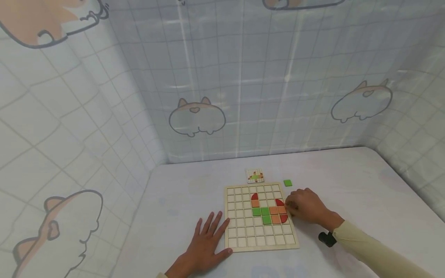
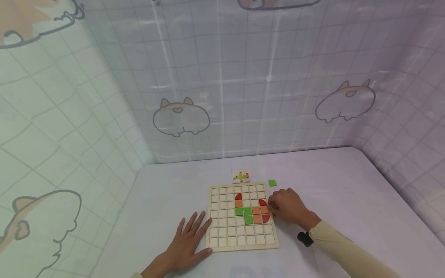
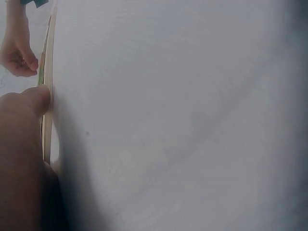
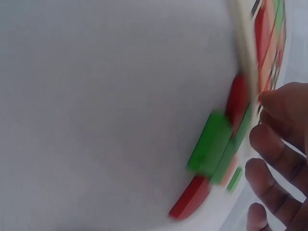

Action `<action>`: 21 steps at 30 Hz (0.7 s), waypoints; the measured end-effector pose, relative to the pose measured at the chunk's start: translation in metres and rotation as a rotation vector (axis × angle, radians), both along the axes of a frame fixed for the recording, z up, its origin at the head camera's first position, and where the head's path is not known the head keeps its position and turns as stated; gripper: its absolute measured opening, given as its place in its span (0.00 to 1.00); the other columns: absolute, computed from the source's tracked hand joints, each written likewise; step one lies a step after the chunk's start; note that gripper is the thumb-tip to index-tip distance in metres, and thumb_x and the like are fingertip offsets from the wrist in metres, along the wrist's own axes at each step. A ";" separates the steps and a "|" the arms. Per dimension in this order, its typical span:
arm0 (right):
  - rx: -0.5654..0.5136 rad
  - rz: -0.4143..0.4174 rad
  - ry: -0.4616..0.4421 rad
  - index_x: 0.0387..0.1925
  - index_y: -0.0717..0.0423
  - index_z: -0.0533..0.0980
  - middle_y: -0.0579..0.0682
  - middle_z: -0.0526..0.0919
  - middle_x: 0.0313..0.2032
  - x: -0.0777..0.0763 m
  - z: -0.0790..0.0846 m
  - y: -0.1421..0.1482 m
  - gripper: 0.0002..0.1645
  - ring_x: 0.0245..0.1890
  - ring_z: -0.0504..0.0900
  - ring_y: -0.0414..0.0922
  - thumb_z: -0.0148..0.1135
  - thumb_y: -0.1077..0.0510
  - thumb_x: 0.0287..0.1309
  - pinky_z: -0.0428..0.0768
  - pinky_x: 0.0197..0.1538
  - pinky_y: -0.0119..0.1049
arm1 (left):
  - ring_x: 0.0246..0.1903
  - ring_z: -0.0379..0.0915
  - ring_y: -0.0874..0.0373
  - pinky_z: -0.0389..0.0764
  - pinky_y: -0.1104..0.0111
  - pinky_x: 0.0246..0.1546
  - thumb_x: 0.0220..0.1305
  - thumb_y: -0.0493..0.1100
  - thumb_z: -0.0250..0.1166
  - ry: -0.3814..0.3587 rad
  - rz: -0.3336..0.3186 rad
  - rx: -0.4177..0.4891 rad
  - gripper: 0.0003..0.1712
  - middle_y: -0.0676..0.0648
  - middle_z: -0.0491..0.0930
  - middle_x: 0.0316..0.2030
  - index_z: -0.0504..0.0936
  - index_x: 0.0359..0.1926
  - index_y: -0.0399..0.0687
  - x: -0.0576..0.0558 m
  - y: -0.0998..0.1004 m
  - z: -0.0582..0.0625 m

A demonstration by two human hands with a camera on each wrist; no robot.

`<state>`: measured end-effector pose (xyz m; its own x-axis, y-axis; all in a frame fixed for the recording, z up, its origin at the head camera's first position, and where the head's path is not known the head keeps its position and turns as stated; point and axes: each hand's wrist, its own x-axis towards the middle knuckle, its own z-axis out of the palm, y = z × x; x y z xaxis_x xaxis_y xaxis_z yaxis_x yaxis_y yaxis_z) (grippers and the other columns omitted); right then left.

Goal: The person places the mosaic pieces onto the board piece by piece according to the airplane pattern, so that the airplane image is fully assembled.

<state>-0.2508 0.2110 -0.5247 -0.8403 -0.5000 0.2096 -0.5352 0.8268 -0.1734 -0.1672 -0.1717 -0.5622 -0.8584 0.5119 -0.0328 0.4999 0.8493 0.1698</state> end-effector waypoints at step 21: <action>-0.022 -0.107 0.048 0.39 0.52 0.86 0.46 0.83 0.36 -0.059 -0.010 0.025 0.13 0.36 0.81 0.47 0.76 0.53 0.51 0.79 0.41 0.46 | 0.75 0.32 0.44 0.40 0.38 0.65 0.65 0.77 0.41 -0.017 -0.004 0.049 0.48 0.46 0.41 0.78 0.49 0.78 0.61 0.003 0.001 0.005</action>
<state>-0.3099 0.2356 -0.5350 -0.8776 -0.4024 0.2606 -0.4518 0.8760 -0.1689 -0.1642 -0.1709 -0.5572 -0.8561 0.5163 -0.0219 0.4997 0.8379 0.2196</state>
